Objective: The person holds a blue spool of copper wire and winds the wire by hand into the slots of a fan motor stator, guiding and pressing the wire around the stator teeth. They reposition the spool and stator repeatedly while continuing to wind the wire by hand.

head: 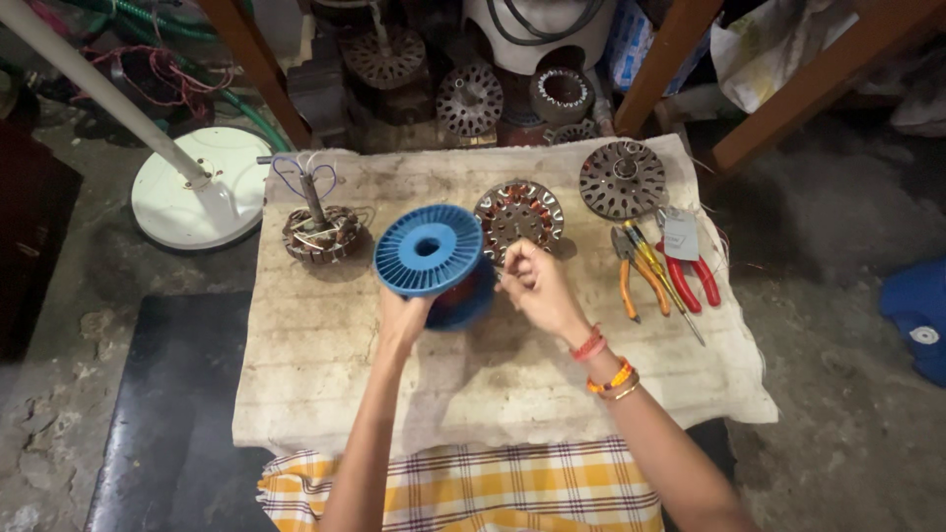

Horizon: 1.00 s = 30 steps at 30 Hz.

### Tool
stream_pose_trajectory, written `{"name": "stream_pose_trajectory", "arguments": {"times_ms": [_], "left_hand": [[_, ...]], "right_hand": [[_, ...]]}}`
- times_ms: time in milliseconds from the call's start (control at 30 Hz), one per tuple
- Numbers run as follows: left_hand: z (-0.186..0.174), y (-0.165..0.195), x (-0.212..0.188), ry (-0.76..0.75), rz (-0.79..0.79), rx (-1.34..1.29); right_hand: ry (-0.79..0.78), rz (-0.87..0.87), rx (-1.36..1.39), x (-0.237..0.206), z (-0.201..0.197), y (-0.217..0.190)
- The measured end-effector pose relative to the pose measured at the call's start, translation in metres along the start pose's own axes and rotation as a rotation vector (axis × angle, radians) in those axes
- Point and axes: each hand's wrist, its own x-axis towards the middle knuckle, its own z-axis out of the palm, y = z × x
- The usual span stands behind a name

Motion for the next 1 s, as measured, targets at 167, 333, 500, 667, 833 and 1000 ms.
{"name": "stream_pose_trajectory", "arguments": {"times_ms": [167, 333, 500, 667, 833, 1000], "left_hand": [[0.016, -0.016, -0.012, 0.227, 0.178, -0.024], [0.033, -0.021, -0.011, 0.334, 0.059, -0.028], [0.045, -0.020, -0.008, 0.362, -0.129, -0.340], [0.048, -0.016, -0.003, 0.389, -0.149, -0.692], [0.044, -0.009, 0.008, 0.268, -0.196, -1.101], [0.037, 0.003, 0.010, 0.195, -0.245, -1.278]], "right_hand": [[-0.054, 0.089, 0.181, -0.015, 0.019, 0.009], [-0.072, -0.084, 0.264, -0.021, 0.040, 0.007], [0.124, -0.008, -0.364, -0.036, 0.057, -0.006], [0.007, 0.026, 0.109, -0.047, 0.072, -0.013], [0.084, 0.126, 0.289, -0.048, 0.076, -0.011], [0.090, 0.175, 0.391, -0.040, 0.070, -0.002]]}}
